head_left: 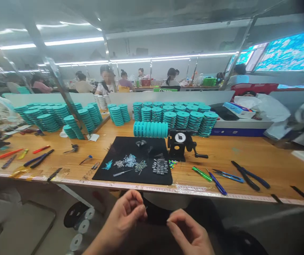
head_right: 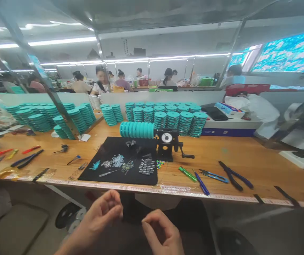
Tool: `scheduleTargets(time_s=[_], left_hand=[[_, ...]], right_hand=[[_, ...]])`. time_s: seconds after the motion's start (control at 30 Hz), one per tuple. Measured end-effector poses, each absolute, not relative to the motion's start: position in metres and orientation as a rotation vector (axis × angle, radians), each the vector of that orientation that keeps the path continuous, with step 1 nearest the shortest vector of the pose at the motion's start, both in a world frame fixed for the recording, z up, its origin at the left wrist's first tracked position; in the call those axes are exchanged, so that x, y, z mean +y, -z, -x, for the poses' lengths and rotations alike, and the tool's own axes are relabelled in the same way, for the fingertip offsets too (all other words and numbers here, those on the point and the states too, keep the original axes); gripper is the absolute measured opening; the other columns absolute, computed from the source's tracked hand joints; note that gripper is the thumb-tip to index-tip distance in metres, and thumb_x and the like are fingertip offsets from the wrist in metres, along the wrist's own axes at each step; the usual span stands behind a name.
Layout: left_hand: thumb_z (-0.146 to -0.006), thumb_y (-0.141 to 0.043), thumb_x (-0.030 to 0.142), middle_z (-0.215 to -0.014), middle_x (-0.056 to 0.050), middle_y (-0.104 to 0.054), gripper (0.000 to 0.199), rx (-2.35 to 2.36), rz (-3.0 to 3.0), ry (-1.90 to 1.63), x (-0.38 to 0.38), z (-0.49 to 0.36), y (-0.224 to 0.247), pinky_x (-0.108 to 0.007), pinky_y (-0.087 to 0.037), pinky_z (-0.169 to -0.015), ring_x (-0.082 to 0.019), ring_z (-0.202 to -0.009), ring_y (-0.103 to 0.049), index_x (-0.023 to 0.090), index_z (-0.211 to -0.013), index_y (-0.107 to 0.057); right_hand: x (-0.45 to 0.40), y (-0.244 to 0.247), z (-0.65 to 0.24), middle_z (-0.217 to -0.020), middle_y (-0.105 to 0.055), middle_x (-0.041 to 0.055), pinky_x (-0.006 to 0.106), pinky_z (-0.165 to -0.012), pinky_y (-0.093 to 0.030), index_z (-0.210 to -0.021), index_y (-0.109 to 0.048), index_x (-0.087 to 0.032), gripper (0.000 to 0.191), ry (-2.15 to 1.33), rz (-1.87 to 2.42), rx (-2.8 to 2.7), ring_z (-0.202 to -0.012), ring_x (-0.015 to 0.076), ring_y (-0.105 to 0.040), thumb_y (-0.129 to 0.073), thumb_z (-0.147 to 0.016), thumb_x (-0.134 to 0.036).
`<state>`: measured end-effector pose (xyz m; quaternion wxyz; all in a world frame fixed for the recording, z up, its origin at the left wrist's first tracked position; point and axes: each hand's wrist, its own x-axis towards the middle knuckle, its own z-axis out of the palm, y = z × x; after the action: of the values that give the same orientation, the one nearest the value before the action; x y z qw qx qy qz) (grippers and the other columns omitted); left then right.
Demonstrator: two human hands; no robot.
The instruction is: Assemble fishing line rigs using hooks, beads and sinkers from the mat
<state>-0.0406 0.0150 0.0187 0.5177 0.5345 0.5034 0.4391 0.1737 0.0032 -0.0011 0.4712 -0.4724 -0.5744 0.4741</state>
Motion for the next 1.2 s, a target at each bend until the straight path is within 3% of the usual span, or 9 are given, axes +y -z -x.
scheduleTargets(time_s=[0.13,0.3,0.5,0.67,0.8,0.97,1.2], left_hand=[[-0.073,-0.078,0.051,-0.064,0.002,-0.06,0.045,0.809,-0.8,-0.966,-0.004,-0.005,0.002,-0.016,-0.03,-0.047,-0.007,-0.054,-0.05,0.02,-0.081,-0.046],[-0.071,-0.08,0.051,-0.062,0.002,-0.061,0.047,0.763,-0.744,-0.917,-0.005,-0.019,0.017,-0.014,-0.029,-0.044,-0.006,-0.051,-0.053,0.019,-0.079,-0.047],[-0.07,-0.08,0.052,-0.062,0.001,-0.062,0.047,0.784,-0.743,-0.919,-0.006,-0.025,0.017,-0.015,-0.031,-0.045,-0.008,-0.051,-0.054,0.019,-0.078,-0.047],[-0.08,-0.072,0.045,-0.068,-0.001,-0.061,0.03,1.015,-1.089,-1.126,-0.015,-0.03,0.011,-0.021,-0.044,-0.057,-0.013,-0.062,-0.058,0.019,-0.08,-0.056],[-0.083,-0.068,0.028,-0.081,-0.002,-0.063,0.011,1.161,-1.497,-1.31,-0.017,-0.033,0.01,-0.023,-0.049,-0.062,-0.016,-0.069,-0.06,0.022,-0.092,-0.062],[-0.086,-0.062,0.013,-0.083,-0.002,-0.062,0.01,1.082,-1.781,-1.305,-0.009,-0.03,0.012,-0.023,-0.05,-0.066,-0.015,-0.073,-0.061,0.023,-0.085,-0.065],[-0.082,-0.072,0.032,-0.087,-0.005,-0.067,0.014,1.094,-1.136,-1.206,-0.007,-0.026,0.01,-0.024,-0.052,-0.068,-0.018,-0.078,-0.064,0.019,-0.079,-0.069]], right_hand=[[-0.001,-0.006,-0.173,-0.088,-0.071,0.0037,0.028,-0.077,-0.047,-0.08,-0.069,-0.024,0.012,-1.02,0.99,-1.524,-0.083,0.0208,-0.066,-0.06,-0.088,-0.028],[-0.01,-0.004,-0.174,-0.075,-0.07,-0.002,0.032,-0.09,-0.038,-0.079,-0.069,-0.026,0.009,-0.847,1.136,-1.599,-0.072,0.0169,-0.066,-0.064,-0.086,-0.023],[-0.012,0.004,-0.178,-0.072,-0.064,-0.0019,0.031,-0.085,-0.038,-0.078,-0.067,-0.025,0.012,-0.888,1.165,-1.523,-0.069,0.0165,-0.061,-0.061,-0.088,-0.028],[-0.004,0.005,-0.184,-0.073,-0.06,0.0009,0.025,-0.063,-0.042,-0.081,-0.065,-0.021,0.021,-1.144,1.172,-1.247,-0.068,0.0168,-0.056,-0.065,-0.088,-0.04],[-0.001,0.005,-0.18,-0.072,-0.058,0.0003,0.024,-0.064,-0.042,-0.079,-0.063,-0.018,0.027,-1.361,1.133,-1.066,-0.068,0.0153,-0.052,-0.069,-0.085,-0.043],[-0.005,0.011,-0.172,-0.075,-0.058,0.0011,0.026,-0.069,-0.043,-0.078,-0.062,-0.017,0.03,-1.381,1.11,-1.045,-0.073,0.0158,-0.051,-0.069,-0.084,-0.045],[-0.009,0.0,-0.177,-0.07,-0.053,-0.0013,0.024,-0.062,-0.043,-0.081,-0.057,-0.017,0.031,-1.437,1.097,-1.052,-0.065,0.0133,-0.047,-0.063,-0.088,-0.047]])
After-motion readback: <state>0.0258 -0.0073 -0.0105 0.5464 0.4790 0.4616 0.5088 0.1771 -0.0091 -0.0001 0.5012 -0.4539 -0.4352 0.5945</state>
